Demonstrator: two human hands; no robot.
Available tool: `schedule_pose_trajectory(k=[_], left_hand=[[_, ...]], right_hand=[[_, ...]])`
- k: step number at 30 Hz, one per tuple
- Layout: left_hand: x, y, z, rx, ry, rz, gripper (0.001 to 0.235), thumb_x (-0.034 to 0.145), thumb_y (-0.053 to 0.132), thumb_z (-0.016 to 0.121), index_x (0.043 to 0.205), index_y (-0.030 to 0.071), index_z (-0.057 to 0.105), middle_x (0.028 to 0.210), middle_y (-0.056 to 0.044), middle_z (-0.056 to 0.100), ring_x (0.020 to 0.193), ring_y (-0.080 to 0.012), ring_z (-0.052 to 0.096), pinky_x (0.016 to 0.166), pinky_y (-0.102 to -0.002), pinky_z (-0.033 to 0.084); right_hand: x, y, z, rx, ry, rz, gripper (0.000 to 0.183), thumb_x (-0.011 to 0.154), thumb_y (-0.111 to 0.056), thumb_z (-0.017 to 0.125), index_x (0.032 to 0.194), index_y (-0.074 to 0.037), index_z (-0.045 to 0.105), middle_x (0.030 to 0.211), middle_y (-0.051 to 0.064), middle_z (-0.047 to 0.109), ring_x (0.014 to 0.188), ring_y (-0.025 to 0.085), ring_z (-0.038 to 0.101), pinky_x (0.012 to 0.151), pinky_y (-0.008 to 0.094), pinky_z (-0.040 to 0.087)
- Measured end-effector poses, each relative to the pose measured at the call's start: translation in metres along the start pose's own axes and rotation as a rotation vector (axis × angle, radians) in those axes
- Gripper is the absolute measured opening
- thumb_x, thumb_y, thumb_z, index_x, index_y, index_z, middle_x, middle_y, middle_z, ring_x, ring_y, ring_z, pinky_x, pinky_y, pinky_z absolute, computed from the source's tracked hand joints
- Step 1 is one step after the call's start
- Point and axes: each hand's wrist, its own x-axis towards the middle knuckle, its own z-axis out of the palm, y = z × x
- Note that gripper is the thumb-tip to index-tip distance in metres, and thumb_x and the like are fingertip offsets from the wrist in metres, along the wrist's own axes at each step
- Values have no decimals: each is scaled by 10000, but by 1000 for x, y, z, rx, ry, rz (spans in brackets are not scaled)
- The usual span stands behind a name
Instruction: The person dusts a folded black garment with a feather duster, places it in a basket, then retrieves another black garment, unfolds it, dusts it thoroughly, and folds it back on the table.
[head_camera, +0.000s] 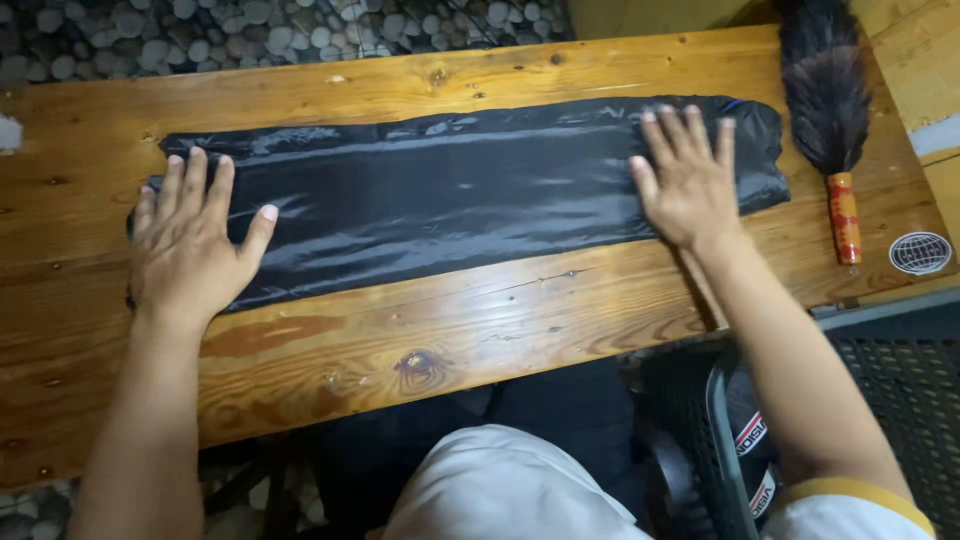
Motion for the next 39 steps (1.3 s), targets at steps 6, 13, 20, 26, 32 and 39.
schedule_pose_trajectory(k=[6, 13, 20, 26, 32, 39], left_hand=[[-1, 0, -1, -36, 3, -15, 879, 996, 693, 232, 1638, 94, 275, 1709, -172, 192, 1570, -340, 119, 1230, -543, 70], [2, -4, -3, -39, -41, -43, 808, 1017, 634, 181, 1636, 121, 264, 1718, -119, 165, 1578, -297, 88, 1231, -551, 30], [-4, -11, -15, -14, -94, -101, 775, 1007, 623, 133, 1640, 187, 231, 1722, -105, 122, 1580, -295, 79, 1237, -555, 43], [-4, -20, -2, -72, 14, -51, 731, 1034, 580, 234, 1621, 152, 317, 1703, -137, 194, 1563, -333, 133, 1217, -588, 91], [-4, -23, -2, -53, 33, -37, 707, 1034, 545, 268, 1619, 154, 322, 1695, -158, 210, 1552, -347, 161, 1210, -602, 89], [-1, -26, 5, -57, 55, -37, 701, 1026, 556, 292, 1613, 174, 332, 1694, -144, 218, 1553, -343, 170, 1209, -614, 88]], right_hand=[[-15, 49, 22, 22, 95, 48, 629, 1123, -408, 346, 1611, -25, 451, 1630, 222, 447, 1523, 461, 291, 1152, 733, 66], [-15, 53, 24, 110, 95, 19, 595, 1122, -355, 378, 1621, -37, 428, 1641, 236, 419, 1515, 466, 291, 1129, 752, 122], [-10, 47, 12, 194, -65, 136, 673, 1090, -429, 275, 1632, -36, 348, 1684, 198, 310, 1548, 434, 172, 1158, 718, 16], [-6, 74, 25, 210, -129, 139, 637, 1081, -416, 279, 1634, -109, 357, 1692, 155, 308, 1555, 425, 179, 1149, 746, -27], [15, 19, 5, 109, 21, 75, 567, 1077, -326, 383, 1556, -56, 521, 1696, 285, 342, 1583, 494, 137, 1104, 764, -112], [38, -231, -28, 296, 164, -314, 510, 1055, -294, 524, 1511, -67, 548, 1595, 200, 454, 1527, 372, 292, 1212, 644, 84]])
